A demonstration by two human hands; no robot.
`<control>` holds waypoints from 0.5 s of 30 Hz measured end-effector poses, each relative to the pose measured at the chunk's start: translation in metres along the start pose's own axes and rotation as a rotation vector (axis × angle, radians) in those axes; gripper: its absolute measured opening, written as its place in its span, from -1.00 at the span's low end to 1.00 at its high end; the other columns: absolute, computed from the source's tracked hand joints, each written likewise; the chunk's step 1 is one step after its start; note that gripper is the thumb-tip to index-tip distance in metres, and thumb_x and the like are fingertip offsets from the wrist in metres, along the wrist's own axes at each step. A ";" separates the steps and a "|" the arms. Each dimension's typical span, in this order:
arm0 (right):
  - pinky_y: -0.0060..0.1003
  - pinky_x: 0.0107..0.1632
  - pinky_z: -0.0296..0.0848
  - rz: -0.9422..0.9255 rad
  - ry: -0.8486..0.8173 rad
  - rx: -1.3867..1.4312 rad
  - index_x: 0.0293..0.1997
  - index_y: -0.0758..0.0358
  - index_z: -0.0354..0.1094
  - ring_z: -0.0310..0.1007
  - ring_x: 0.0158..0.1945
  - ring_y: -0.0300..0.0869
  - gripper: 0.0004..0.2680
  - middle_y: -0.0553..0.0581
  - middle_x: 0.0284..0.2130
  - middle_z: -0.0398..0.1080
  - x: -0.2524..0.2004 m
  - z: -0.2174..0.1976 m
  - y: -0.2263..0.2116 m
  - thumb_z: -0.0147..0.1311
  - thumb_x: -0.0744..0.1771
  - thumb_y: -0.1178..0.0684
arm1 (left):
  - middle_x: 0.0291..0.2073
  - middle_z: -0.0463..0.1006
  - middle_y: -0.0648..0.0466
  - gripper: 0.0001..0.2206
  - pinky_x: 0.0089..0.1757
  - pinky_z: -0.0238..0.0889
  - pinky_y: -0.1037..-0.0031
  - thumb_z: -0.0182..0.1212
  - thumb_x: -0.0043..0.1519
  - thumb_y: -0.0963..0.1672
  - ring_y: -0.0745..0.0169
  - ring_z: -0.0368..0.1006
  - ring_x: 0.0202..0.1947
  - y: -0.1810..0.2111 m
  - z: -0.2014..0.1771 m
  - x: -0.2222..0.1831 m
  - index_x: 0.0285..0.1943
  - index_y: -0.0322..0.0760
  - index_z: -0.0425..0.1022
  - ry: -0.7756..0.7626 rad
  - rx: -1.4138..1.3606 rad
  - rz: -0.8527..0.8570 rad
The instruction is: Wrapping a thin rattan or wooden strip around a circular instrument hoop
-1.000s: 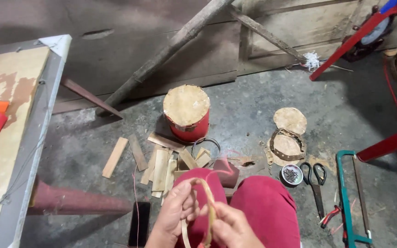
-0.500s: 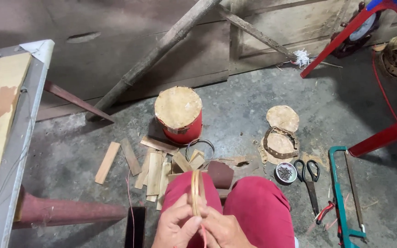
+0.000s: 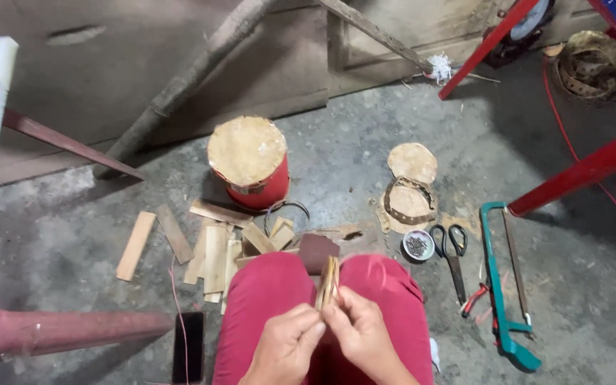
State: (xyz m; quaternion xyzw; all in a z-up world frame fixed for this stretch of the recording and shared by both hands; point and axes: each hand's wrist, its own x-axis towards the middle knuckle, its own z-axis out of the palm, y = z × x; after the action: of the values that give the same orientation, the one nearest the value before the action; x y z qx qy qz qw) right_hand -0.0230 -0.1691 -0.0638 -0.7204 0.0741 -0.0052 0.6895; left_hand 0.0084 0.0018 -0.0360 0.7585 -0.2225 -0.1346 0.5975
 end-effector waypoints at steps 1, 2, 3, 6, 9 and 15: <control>-0.42 -0.44 0.29 0.008 0.002 -0.004 -0.39 0.29 0.44 0.24 -0.53 -0.32 -0.94 -0.03 -0.59 0.38 -0.002 -0.002 0.005 0.08 0.30 0.21 | -0.47 0.53 0.09 -0.89 -0.42 0.28 0.49 0.14 0.21 -0.21 0.26 0.36 -0.52 0.001 0.001 0.001 -0.25 -0.37 0.58 -0.003 -0.008 -0.005; -0.40 -0.39 0.33 0.055 -0.004 0.134 -0.33 0.34 0.45 0.28 -0.48 -0.29 -0.94 0.02 -0.54 0.40 -0.004 -0.005 0.011 0.06 0.31 0.21 | -0.48 0.58 0.10 -0.88 -0.38 0.33 0.49 0.13 0.22 -0.19 0.28 0.41 -0.51 0.001 0.003 0.002 -0.32 -0.35 0.57 -0.034 -0.058 -0.114; -0.38 -0.34 0.37 0.101 -0.008 0.273 -0.28 0.38 0.45 0.31 -0.44 -0.26 -0.93 0.08 -0.49 0.42 -0.006 -0.008 0.016 0.05 0.33 0.22 | -0.49 0.64 0.11 -0.83 -0.34 0.38 0.50 0.12 0.23 -0.17 0.29 0.46 -0.49 0.002 0.005 0.002 -0.40 -0.33 0.55 -0.067 -0.107 -0.222; -0.47 -0.51 0.11 0.220 0.083 0.506 -0.17 0.40 0.45 0.17 -0.57 -0.36 -0.90 0.05 -0.53 0.40 -0.008 -0.009 0.028 0.07 0.37 0.16 | -0.42 0.60 0.14 -0.87 -0.31 0.34 0.52 0.15 0.18 -0.21 0.34 0.43 -0.43 -0.004 0.009 0.004 -0.18 -0.29 0.59 -0.135 -0.133 -0.221; -0.48 -0.62 -0.10 0.281 0.096 0.654 -0.16 0.37 0.39 -0.03 -0.66 -0.40 -0.93 0.03 -0.60 0.28 -0.009 -0.021 0.035 0.04 0.38 0.18 | -0.35 0.60 0.16 -0.89 -0.29 0.33 0.56 0.28 0.10 -0.26 0.36 0.44 -0.40 -0.009 0.013 0.003 -0.23 -0.28 0.63 -0.119 -0.112 -0.169; -0.34 -0.39 0.43 0.057 0.108 -0.388 -0.40 0.21 0.44 0.37 -0.55 -0.23 -0.85 0.01 -0.60 0.46 -0.026 -0.051 0.010 -0.05 0.33 0.09 | -0.48 0.55 0.15 -0.92 -0.42 0.29 0.58 0.23 0.11 -0.28 0.40 0.39 -0.54 -0.028 0.018 0.001 -0.33 -0.32 0.61 0.022 -0.164 -0.246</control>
State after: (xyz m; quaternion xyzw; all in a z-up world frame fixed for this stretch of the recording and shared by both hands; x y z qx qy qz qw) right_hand -0.0554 -0.2167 -0.0686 -0.8361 0.1306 -0.0099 0.5327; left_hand 0.0059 -0.0089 -0.0679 0.7303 -0.1093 -0.2162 0.6388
